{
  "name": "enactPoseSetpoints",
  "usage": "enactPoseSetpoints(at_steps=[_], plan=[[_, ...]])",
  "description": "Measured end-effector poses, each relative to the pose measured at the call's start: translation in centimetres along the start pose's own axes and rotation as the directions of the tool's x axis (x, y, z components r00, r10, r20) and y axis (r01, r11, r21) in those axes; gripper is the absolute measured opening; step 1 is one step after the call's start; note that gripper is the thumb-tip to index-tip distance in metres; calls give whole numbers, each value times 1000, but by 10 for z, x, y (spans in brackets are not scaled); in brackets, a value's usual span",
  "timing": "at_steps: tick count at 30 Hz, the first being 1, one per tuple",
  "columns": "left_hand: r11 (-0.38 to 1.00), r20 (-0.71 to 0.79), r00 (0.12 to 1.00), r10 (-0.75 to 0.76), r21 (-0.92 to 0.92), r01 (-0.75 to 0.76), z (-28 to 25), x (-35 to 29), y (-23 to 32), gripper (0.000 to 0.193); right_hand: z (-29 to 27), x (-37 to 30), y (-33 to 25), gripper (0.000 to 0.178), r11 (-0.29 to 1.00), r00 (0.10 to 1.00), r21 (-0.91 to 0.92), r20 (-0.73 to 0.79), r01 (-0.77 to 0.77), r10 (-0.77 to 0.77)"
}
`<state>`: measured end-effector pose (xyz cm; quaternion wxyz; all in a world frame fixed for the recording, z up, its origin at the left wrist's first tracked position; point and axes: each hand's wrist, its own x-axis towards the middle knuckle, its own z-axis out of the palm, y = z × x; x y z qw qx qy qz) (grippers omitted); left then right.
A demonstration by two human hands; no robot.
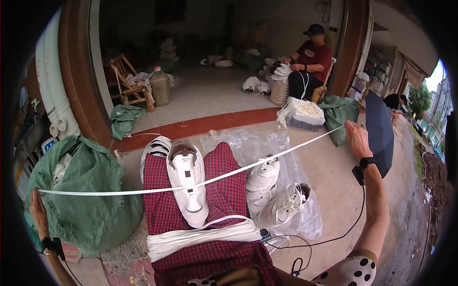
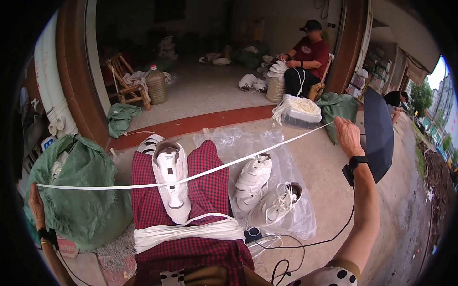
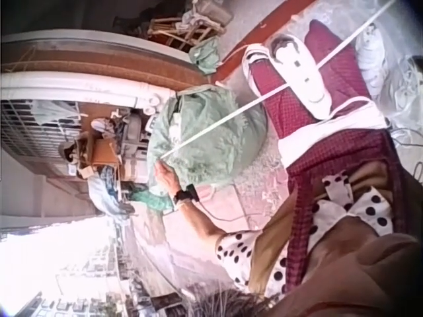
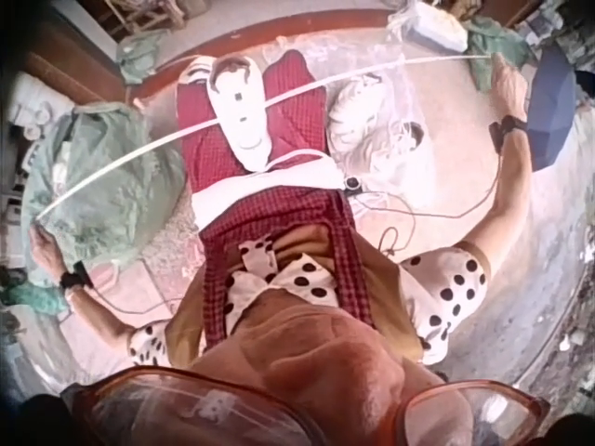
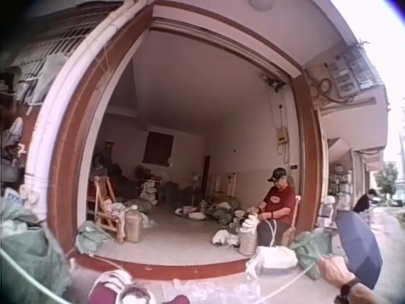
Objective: The recorder is lacing white sneakers while sitting in an assembly area.
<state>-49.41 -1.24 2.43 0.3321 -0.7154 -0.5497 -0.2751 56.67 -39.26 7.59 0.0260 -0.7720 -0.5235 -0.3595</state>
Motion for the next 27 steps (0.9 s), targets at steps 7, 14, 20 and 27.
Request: enactPoseSetpoints(at_steps=[7, 14, 20, 27], plan=[[980, -339, 940, -50, 166, 112, -51, 1, 31, 28, -12, 6, -32, 18, 928, 600, 121, -731, -352, 323], [594, -380, 672, -635, -797, 110, -54, 17, 196, 29, 36, 29, -236, 22, -54, 899, 995, -55, 87, 436], [-62, 266, 930, -254, -964, 258, -30, 23, 409, 31, 22, 36, -374, 7, -368, 986, 916, 121, -157, -118], [-127, 350, 915, 199, -917, 379, 16, -7, 520, 17, 28, 24, -406, 11, -86, 952, 967, 216, -239, -218]])
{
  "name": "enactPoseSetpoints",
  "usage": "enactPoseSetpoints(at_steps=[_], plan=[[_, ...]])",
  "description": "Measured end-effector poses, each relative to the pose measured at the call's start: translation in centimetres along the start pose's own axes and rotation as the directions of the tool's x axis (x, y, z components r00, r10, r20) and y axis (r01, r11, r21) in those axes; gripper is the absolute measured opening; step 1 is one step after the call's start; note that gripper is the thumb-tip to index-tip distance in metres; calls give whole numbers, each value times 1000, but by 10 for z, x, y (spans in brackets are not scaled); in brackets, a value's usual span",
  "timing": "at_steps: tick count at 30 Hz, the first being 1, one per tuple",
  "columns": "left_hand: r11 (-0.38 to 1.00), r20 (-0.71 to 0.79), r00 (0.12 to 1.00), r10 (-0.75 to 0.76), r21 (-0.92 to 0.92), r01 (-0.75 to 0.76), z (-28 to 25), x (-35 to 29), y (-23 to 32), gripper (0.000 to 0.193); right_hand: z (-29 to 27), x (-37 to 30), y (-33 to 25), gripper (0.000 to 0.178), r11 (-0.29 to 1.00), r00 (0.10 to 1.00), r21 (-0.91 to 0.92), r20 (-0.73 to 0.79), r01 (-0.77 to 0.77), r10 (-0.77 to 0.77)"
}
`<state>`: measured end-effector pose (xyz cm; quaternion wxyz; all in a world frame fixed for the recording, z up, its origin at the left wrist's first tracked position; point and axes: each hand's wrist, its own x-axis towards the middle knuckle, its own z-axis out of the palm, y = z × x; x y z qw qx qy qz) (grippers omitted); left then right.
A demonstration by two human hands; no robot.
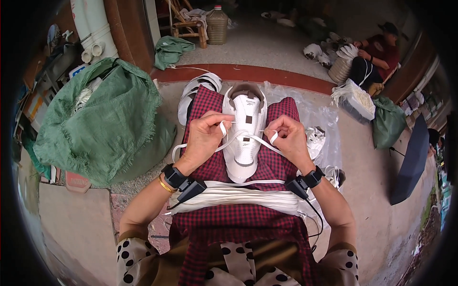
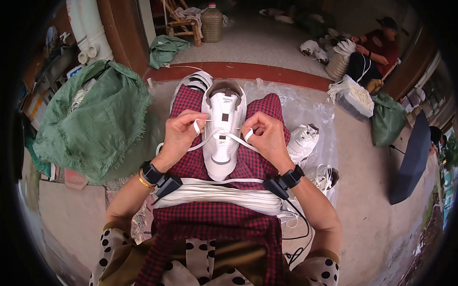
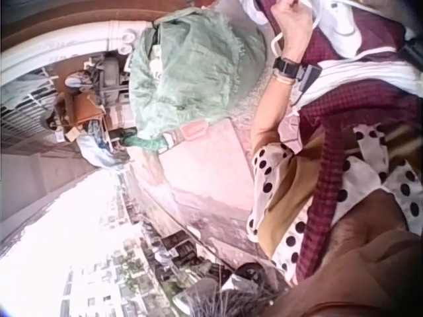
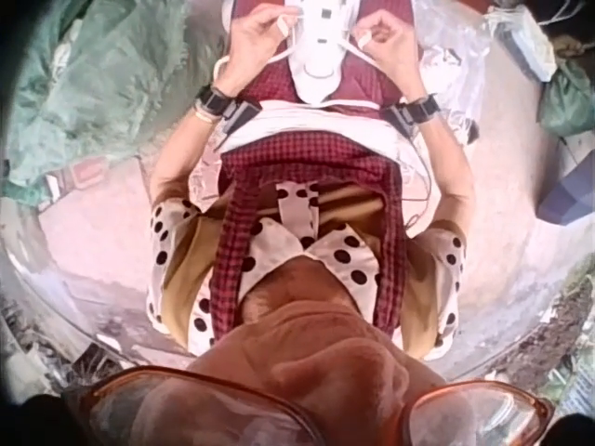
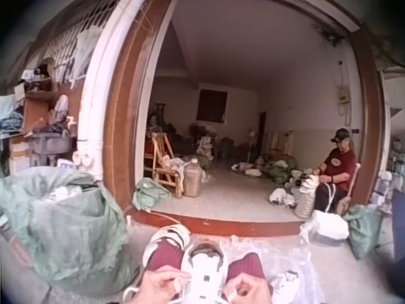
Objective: The recorder is lacing white sneakers while sitting in an assembly area.
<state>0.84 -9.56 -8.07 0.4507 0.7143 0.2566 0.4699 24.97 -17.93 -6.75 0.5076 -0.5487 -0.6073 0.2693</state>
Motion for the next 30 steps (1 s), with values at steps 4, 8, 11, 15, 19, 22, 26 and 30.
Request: enactPoseSetpoints(at_steps=[4, 8, 11, 15, 19, 22, 26, 30], plan=[[1000, -36, 999, 15, -17, -16, 5, -6, -6, 16, 2, 2, -6, 11, 999, 999, -1, -10, 47, -48], [994, -33, 998, -52, -94, 49, 4, -9, -5, 15, 4, 4, -1, 12, 997, 996, -59, -62, 56, -60], [991, -44, 992, -115, -76, 111, 6, -14, -2, 14, 4, 3, -8, 13, 994, 997, -81, -12, 69, -70], [987, -96, 987, -128, -113, 116, 6, -20, -7, 13, 10, 4, -9, 14, 986, 995, -145, 56, 85, -78], [985, -117, 981, -152, -99, 140, 9, -22, -6, 13, 7, 10, -15, 12, 996, 994, -30, 75, -80, 82], [981, -114, 977, -179, -91, 169, 7, -21, -2, 12, 6, 14, -20, 12, 974, 972, 99, 143, -203, 188], [982, -114, 975, -189, -24, 187, 8, -18, -1, 12, 8, 16, -15, 15, 951, 964, 181, 140, -249, 226], [982, -155, 970, -186, -12, 187, 13, -9, 0, 12, 7, 19, -16, 16, 944, 961, 195, 127, -266, 245]])
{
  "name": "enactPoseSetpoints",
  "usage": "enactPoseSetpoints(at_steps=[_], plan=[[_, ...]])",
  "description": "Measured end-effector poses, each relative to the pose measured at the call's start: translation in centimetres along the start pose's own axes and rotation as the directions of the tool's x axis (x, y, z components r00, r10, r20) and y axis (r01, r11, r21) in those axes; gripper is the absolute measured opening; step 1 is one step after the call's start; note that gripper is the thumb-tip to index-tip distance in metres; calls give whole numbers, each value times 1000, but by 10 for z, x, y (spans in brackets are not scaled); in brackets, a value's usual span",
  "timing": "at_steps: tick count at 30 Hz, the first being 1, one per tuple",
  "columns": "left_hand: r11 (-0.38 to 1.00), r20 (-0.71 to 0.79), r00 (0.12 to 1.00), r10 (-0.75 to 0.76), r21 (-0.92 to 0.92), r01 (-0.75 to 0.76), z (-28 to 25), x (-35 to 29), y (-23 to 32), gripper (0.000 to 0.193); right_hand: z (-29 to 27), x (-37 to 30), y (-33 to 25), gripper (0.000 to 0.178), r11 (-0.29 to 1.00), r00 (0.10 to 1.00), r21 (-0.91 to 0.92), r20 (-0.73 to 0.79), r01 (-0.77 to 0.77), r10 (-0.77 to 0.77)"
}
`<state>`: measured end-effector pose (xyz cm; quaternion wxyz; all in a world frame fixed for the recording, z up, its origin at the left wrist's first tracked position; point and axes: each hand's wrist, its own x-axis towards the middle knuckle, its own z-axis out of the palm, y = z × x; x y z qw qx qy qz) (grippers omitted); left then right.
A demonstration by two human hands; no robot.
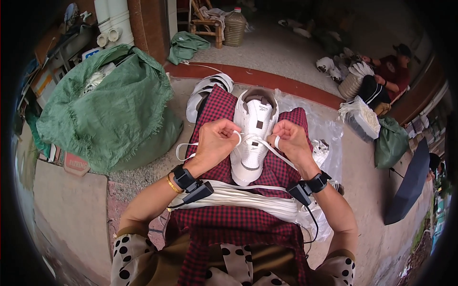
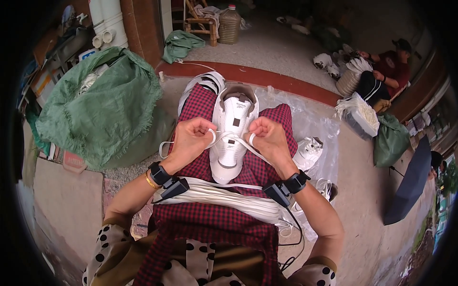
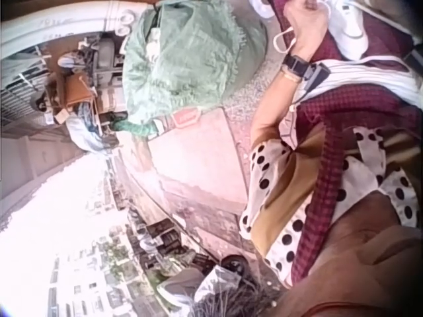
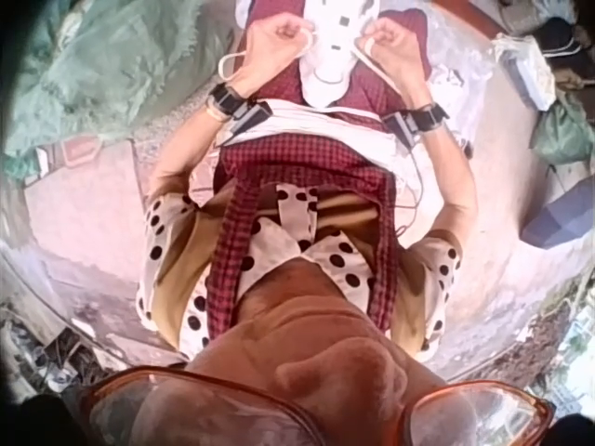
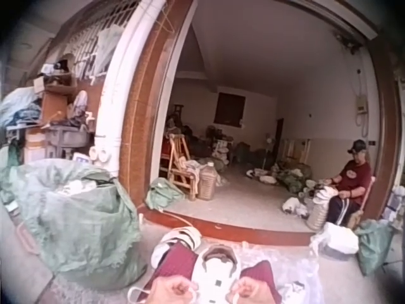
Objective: The recorder is lacing white sneakers while sitting in an assembly area.
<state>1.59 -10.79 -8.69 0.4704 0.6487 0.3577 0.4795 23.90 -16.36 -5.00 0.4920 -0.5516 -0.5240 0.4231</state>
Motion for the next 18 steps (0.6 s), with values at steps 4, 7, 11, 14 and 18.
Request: enactPoseSetpoints(at_steps=[4, 7, 11, 14, 18], plan=[[997, -2, 998, 63, 53, -63, 10, 4, 10, 10, -3, 2, 1, 17, 997, 1000, 79, 19, -14, 13], [980, 46, 992, 122, 156, -127, 8, 8, 18, 18, 0, 2, -7, 23, 1000, 999, -18, 40, 10, -9], [879, 433, 873, 224, 298, -373, -17, 19, 33, 30, -8, 0, -32, 46, 836, 961, -483, 213, 262, -178], [634, 654, 677, 336, 375, -677, -27, 33, 47, 31, -6, 8, -42, 38, 304, 762, -715, 493, 630, -420], [274, 907, 370, 199, 311, -910, -25, 63, 73, 19, -11, 21, -57, 19, -89, 617, -676, 712, 732, -334]])
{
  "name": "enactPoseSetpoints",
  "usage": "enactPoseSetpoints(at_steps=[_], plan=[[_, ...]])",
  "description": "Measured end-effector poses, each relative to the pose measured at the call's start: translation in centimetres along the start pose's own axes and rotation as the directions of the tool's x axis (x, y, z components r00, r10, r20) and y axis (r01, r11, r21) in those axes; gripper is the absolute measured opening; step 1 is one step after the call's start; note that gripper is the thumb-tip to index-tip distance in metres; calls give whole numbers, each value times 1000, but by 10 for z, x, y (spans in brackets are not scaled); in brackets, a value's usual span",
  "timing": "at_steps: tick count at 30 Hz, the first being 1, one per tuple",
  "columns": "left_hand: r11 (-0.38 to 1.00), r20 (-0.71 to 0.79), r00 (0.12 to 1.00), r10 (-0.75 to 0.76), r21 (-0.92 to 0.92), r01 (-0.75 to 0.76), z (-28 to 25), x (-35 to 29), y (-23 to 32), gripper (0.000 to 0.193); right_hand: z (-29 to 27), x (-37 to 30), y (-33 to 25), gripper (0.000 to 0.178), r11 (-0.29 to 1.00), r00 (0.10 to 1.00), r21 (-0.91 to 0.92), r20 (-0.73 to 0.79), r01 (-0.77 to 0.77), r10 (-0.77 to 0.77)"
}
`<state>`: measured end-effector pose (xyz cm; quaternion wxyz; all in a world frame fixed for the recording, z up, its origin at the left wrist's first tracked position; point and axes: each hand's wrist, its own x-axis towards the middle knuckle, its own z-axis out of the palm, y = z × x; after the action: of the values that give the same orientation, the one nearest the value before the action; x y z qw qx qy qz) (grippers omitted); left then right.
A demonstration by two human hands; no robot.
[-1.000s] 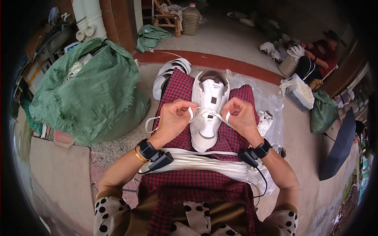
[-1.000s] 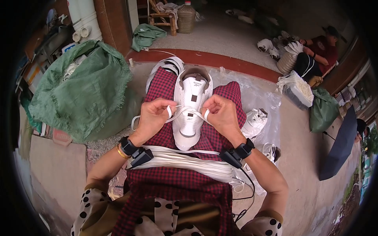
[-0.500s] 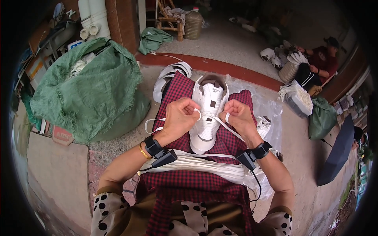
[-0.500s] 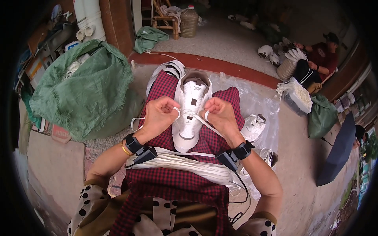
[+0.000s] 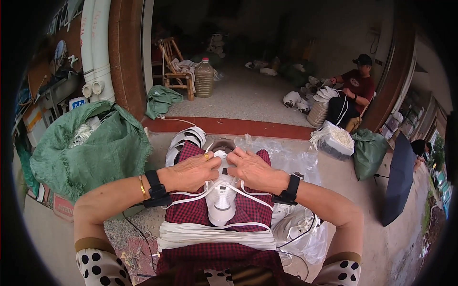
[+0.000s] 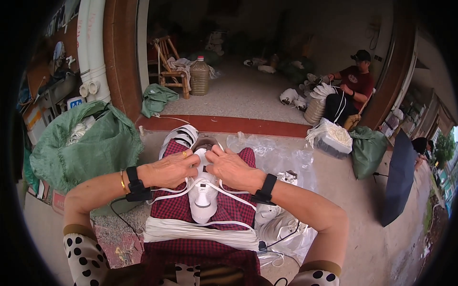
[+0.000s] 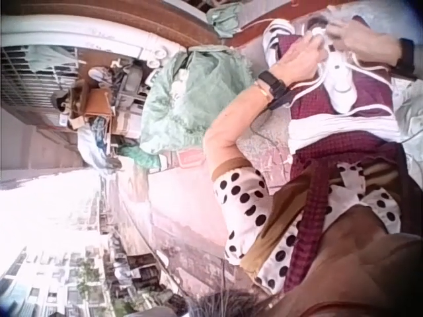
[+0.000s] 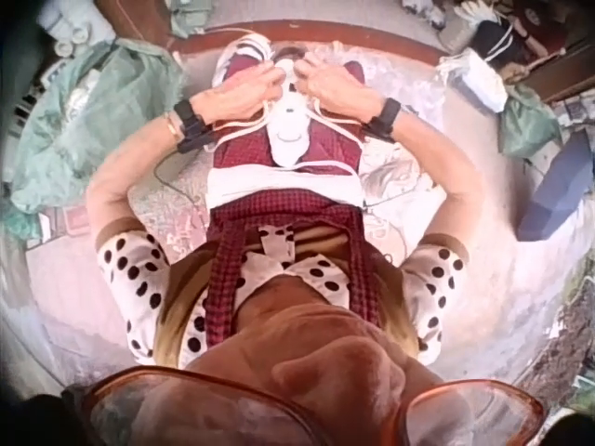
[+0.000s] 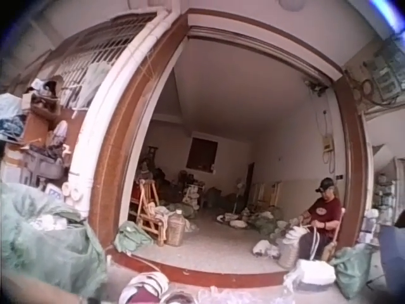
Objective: The recorder is lacing white sneakers while sitting in an assembly area.
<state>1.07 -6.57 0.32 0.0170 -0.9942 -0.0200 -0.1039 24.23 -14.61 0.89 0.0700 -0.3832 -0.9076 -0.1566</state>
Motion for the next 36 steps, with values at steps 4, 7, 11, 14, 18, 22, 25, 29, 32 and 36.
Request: enactPoseSetpoints(at_steps=[4, 7, 11, 14, 18, 22, 25, 29, 32, 36], plan=[[926, 147, 982, 122, 340, -166, -4, 16, -2, 12, 8, -1, 15, 11, 995, 995, 72, 73, 68, -73], [968, 233, 971, 55, 225, -109, 1, 3, -15, 13, 31, 8, 13, 9, 990, 979, 113, 174, 88, -107], [984, 436, 896, -85, -103, 144, -13, 30, -25, 30, 20, 6, 23, 13, 960, 976, 273, 216, -64, 4], [932, 567, 819, -92, -241, 272, 0, 48, -52, 39, 36, 30, 47, 30, 977, 823, 214, 554, 6, -127], [977, 508, 858, 79, -210, 35, 14, 47, -54, 29, 10, 34, 24, 37, 761, 748, 346, 610, -548, 262], [834, 367, 871, -326, -323, 448, 12, 36, -34, 18, 24, 24, 7, 19, 785, 862, 364, 291, -502, 416], [831, 326, 856, -402, -263, 491, 11, 36, -21, 17, 26, 25, 20, 21, 595, 850, 613, 303, -520, 430], [815, -40, 929, -367, -495, 301, 14, 35, 2, 14, 27, 25, 34, 39, 121, 776, 987, 7, -107, 631], [702, -305, 860, -410, -708, 84, -38, 45, 57, 16, 25, 16, 25, 37, 147, 804, 984, -4, -104, 595], [320, 21, 834, -552, -918, 235, -26, 33, 45, 28, 7, -2, 13, 32, 193, 814, 972, -4, -133, 580]])
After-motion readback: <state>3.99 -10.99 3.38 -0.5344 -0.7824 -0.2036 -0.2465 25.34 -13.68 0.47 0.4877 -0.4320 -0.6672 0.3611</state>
